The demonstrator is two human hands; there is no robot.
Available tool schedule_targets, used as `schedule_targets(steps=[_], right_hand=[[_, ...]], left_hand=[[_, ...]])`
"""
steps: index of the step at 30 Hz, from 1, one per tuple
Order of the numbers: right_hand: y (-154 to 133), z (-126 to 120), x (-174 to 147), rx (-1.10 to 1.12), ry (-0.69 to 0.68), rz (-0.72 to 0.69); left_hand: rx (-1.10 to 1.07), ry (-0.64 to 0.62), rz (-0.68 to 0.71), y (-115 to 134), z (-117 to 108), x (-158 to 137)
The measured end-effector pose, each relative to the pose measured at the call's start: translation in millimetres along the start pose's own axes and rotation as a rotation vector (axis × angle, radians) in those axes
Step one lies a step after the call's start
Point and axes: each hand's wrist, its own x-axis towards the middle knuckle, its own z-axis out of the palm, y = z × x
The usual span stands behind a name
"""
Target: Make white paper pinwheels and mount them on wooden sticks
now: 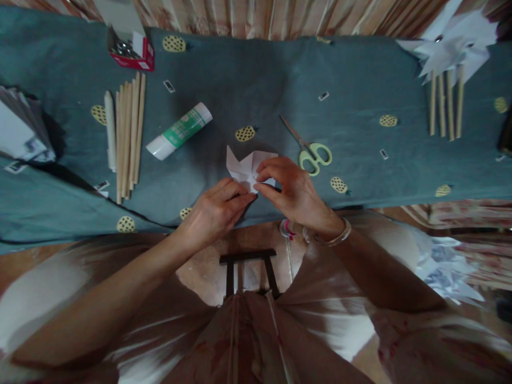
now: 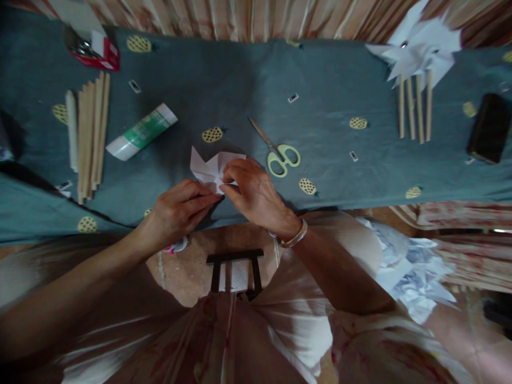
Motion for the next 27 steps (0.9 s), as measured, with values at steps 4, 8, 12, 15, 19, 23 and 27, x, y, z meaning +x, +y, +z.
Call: schedule_targets(steps=[4, 8, 12, 15, 19, 23, 27], right_hand=[[-0.1, 1.0, -0.5, -0.004, -0.018, 0.017], [-1.6, 0.8, 0.0, -0.018, -0.017, -0.006], [-2.4, 0.6, 0.5, -0.032, -0.005, -0.025], [-1.9, 1.1, 0.2, -0.037, -0.023, -0.022], [-0.1, 3.1, -1.9, -0.071, 0.022, -0.082], [-0.4, 5.1, -4.1, -0.137, 0.018, -0.103], [-4.2, 7.1, -6.0, -0.182, -0.015, -0.090]], left_hand=[[-0.024, -0.012, -0.040, -0.1, 0.4, 1.1], [-0.043, 0.049, -0.017, -0.1, 0.2, 2.3], [-0.052, 0.047, -0.019, 0.0, -0.4, 2.4], [-0.037, 0.026, -0.039, -0.1, -0.4, 1.7], [-0.029, 0.002, -0.062, -0.7, 1.1, 0.9], [-0.036, 0.045, -0.031, -0.5, 1.9, 1.2], [0.006, -0.001, -0.066, 0.3, 1.4, 1.5]])
